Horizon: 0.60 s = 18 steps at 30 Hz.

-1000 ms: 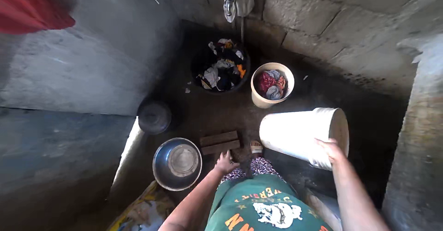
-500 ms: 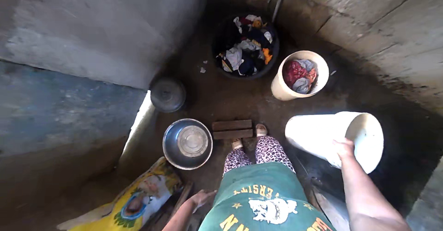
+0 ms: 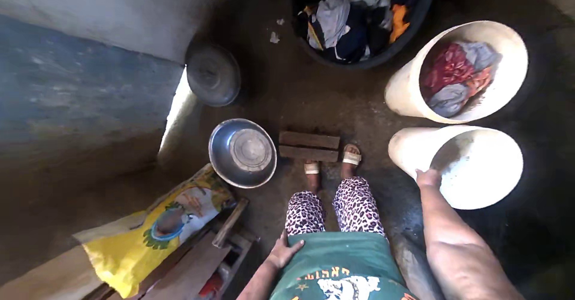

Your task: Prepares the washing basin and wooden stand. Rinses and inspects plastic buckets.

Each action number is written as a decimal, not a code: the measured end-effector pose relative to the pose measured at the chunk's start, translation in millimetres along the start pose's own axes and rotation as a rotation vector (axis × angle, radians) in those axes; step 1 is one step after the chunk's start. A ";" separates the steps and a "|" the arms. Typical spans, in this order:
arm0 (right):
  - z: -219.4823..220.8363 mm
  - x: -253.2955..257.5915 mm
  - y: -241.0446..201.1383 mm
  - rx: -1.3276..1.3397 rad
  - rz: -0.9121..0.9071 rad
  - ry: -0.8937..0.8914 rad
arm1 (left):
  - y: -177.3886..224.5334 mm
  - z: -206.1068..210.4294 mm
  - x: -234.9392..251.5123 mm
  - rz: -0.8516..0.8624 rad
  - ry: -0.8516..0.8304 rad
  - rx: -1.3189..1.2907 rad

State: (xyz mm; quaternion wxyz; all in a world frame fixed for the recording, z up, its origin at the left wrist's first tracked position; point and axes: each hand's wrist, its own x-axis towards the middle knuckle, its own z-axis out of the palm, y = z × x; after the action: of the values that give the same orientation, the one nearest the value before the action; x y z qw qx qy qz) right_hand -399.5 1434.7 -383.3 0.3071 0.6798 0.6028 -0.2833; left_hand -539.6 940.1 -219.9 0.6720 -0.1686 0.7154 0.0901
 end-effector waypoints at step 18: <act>271.3 -32.3 -253.7 -0.522 -0.710 -0.380 | -63.9 15.1 144.7 -0.232 0.229 0.167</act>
State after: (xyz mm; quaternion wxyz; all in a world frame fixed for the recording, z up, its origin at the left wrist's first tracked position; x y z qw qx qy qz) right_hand -659.2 1229.5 -554.8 0.4566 0.2682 0.7818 -0.3292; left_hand -508.1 868.9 -358.4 0.6038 -0.2026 0.7680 -0.0677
